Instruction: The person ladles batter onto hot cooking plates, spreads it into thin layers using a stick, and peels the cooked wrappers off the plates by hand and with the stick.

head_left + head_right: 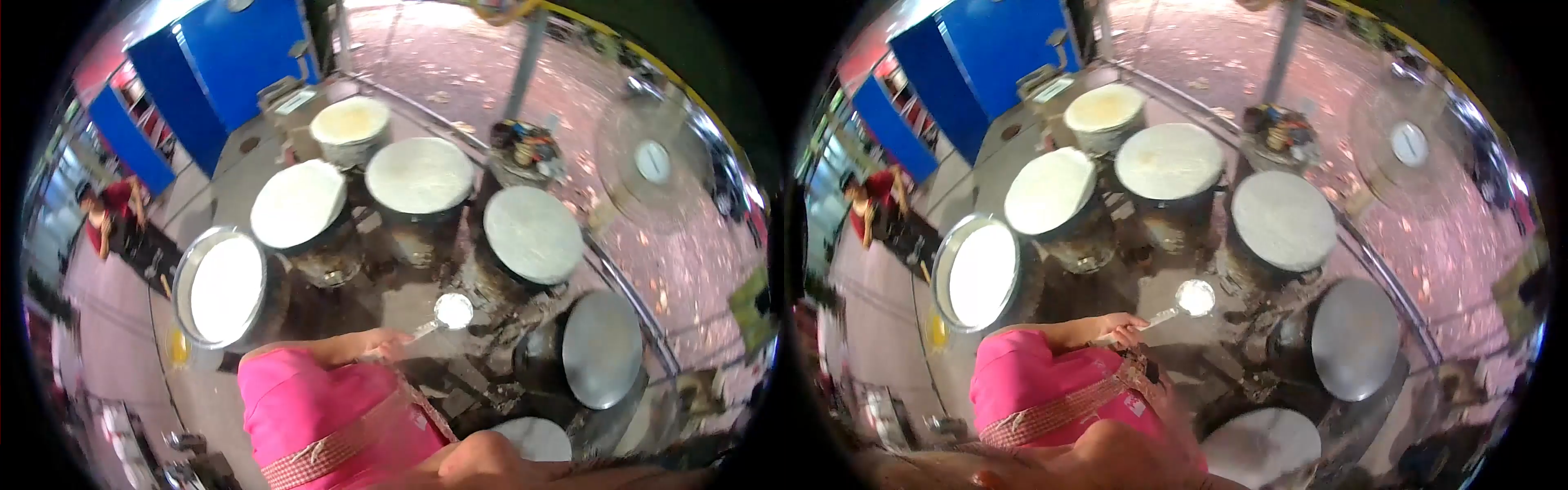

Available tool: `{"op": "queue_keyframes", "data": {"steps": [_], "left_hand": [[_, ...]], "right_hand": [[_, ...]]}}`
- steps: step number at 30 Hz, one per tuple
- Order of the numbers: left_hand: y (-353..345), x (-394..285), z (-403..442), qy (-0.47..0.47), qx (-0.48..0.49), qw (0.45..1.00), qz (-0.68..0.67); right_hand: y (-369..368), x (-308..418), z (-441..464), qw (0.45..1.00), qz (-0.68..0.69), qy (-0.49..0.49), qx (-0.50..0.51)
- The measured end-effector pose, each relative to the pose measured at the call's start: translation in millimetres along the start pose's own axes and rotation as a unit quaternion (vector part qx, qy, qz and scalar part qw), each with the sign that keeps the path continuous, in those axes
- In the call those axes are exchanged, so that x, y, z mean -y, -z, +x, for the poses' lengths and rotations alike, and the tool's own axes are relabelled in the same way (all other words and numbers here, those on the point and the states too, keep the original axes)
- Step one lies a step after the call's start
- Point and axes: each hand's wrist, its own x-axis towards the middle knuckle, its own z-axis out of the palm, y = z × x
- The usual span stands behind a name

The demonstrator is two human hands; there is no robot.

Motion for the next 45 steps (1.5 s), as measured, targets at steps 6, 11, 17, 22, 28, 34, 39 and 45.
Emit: {"op": "queue_keyframes", "data": {"steps": [6,11,17,22,28,34,39,45], "left_hand": [[166.2,-30.3,-69.3,-0.080,0.169,0.972,-0.142],[230.1,-34.8,-148.5,-0.165,0.075,0.958,-0.221],[259.4,-47.5,-167.1,-0.144,0.134,0.891,-0.410],[230.6,-59.2,-135.0,-0.175,0.148,0.874,-0.429],[170.9,-52.2,-95.7,-0.220,0.219,0.782,-0.540],[125.1,-11.6,-104.9,-0.303,0.199,0.696,-0.619],[106.0,40.0,-122.0,-0.430,0.072,0.629,-0.643],[176.2,108.6,-91.9,-0.428,0.245,0.572,-0.655]], "right_hand": [[-173.7,171.7,-10.1,0.970,-0.021,0.159,0.183],[-308.3,249.3,-39.8,0.947,-0.196,0.185,0.173],[-285.9,247.8,-70.3,0.858,-0.303,0.392,0.134],[-309.1,244.0,-43.5,0.814,-0.248,0.468,0.240],[-406.5,334.3,-28.3,0.779,-0.233,0.457,0.360],[-538.0,391.5,-64.3,0.539,-0.229,0.697,0.414],[-622.8,460.3,-161.9,0.313,-0.142,0.849,0.401],[-703.3,487.7,-235.1,0.065,-0.114,0.888,0.441]]}}
